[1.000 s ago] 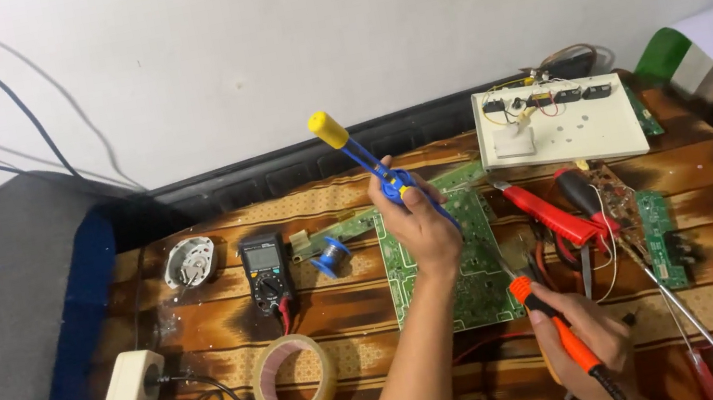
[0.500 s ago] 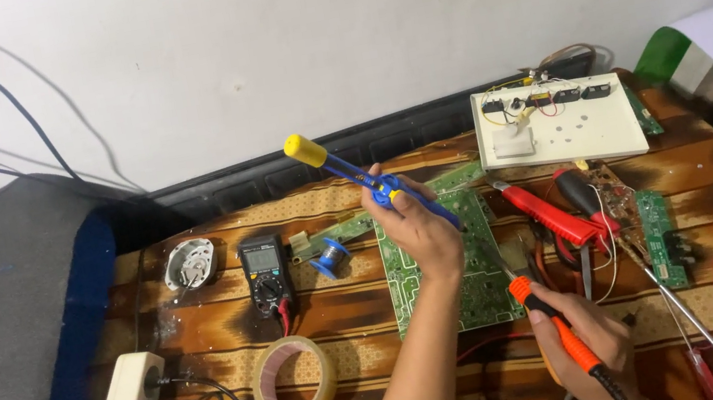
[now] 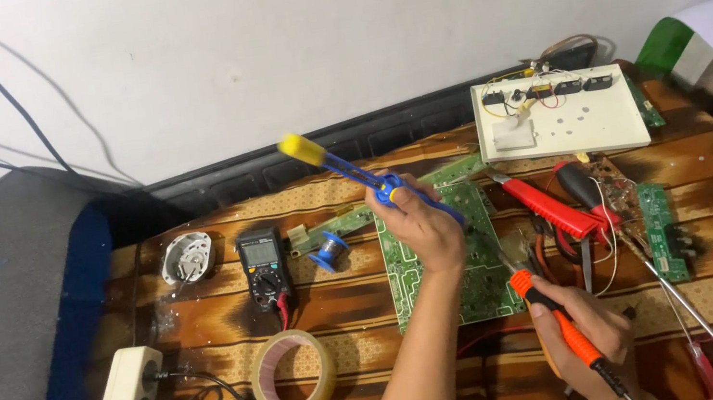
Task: Desoldering components from a circuit board using a soldering iron and a desoldering pump, then cleaning the board with a brush.
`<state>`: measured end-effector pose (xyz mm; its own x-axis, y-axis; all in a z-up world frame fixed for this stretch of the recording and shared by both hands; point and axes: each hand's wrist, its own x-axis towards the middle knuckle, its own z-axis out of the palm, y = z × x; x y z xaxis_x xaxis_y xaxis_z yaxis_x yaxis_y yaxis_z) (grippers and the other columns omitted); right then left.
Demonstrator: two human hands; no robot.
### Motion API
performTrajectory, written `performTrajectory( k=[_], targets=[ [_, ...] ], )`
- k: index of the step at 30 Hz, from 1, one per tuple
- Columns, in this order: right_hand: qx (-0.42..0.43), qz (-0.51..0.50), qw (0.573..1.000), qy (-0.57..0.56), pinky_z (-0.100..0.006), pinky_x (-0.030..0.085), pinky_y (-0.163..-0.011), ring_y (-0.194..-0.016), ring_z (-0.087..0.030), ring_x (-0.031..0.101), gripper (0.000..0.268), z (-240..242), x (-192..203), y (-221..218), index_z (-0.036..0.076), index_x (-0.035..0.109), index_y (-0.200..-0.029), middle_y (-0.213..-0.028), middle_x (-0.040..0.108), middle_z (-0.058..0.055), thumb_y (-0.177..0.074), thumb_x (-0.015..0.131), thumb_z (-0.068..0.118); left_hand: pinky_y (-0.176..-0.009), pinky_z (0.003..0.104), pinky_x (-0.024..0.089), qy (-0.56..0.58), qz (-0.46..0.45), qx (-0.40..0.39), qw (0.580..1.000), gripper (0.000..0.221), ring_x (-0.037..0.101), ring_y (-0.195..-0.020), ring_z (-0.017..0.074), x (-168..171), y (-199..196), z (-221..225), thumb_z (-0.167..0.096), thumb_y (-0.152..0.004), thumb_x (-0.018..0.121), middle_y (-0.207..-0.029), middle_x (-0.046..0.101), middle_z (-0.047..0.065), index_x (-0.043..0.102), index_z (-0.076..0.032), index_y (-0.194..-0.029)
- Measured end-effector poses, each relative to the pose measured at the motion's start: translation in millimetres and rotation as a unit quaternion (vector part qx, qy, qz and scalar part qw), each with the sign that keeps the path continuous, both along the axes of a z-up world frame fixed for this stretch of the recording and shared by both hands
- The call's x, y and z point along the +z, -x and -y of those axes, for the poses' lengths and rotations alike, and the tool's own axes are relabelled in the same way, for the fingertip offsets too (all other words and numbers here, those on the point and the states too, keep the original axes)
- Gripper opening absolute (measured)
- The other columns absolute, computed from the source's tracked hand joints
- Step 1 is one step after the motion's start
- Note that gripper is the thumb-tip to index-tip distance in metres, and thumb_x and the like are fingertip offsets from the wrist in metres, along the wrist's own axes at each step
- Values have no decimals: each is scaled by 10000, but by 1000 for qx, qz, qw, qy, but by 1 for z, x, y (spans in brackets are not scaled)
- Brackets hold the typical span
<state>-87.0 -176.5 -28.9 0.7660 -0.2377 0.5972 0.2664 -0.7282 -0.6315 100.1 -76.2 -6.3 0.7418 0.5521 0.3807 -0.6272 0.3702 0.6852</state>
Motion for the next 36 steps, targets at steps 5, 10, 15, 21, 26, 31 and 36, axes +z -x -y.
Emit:
performTrajectory(
  k=[5, 10, 15, 21, 26, 31, 36],
  targets=[
    [-22, -7, 1000, -8, -262, 521, -568, -591, -110, 639, 301, 1, -10, -2, 87, 760, -1184, -889, 785, -28, -950, 633, 228, -491, 247, 435, -22, -17, -3, 1000, 584, 511, -583, 106, 3, 1, -1, -641, -1003, 446, -819, 552, 20, 473, -106, -1233],
    [-8, 30, 997, -64, -291, 604, -808, -892, -174, 754, 270, 5, -14, -2, 23, 746, -1180, -1096, 775, -113, -934, 665, 98, -497, 258, 385, -64, -5, -43, 997, 527, 468, -586, 83, 53, 30, -18, -544, -1032, 458, -787, 518, -26, 505, -84, -1284],
    [-51, -19, 982, -179, -269, 516, -748, -887, -149, 695, 526, 33, -31, 2, 90, 699, -1323, -1109, 767, -77, -977, 554, 458, -603, 294, 425, -270, 88, -99, 954, 233, 480, -640, 106, 122, 103, -43, -238, -935, 718, -766, 517, -45, 496, -197, -878],
    [89, 16, 832, -547, -227, 561, -742, -877, -93, 683, 571, 62, -32, -9, 132, 574, -1394, -1019, 704, -41, -1075, 423, 581, -762, 568, 590, -805, -40, -249, 536, 462, 752, -844, 459, 83, 170, -81, -366, -808, 744, -859, 771, 193, 682, -165, -1219],
    [266, -80, 722, -633, -347, 567, -681, -891, -273, 717, 583, 89, -65, -10, 191, 572, -1450, -1036, 727, -194, -1038, 507, 598, -751, 578, 608, -866, -98, -266, 412, 509, 752, -863, 443, 54, 194, -103, -334, -812, 737, -894, 760, 206, 655, -143, -1277],
    [294, -63, 712, -634, -372, 572, -757, -914, -278, 727, 562, 82, -53, -3, 190, 593, -1430, -1030, 735, -184, -1033, 518, 582, -683, 549, 619, -883, -91, -215, 408, 427, 762, -793, 415, 48, 208, -91, -302, -793, 743, -822, 756, 173, 681, -135, -1181],
    [338, -39, 747, -571, -492, 562, -894, -958, -398, 743, 583, 45, -61, 0, 58, 539, -1449, -1017, 728, -291, -1036, 467, 463, -439, 510, 570, -852, -81, -144, 497, 177, 726, -573, 357, -4, 236, -22, -121, -887, 609, -636, 692, 121, 704, -72, -1029]
  ],
)
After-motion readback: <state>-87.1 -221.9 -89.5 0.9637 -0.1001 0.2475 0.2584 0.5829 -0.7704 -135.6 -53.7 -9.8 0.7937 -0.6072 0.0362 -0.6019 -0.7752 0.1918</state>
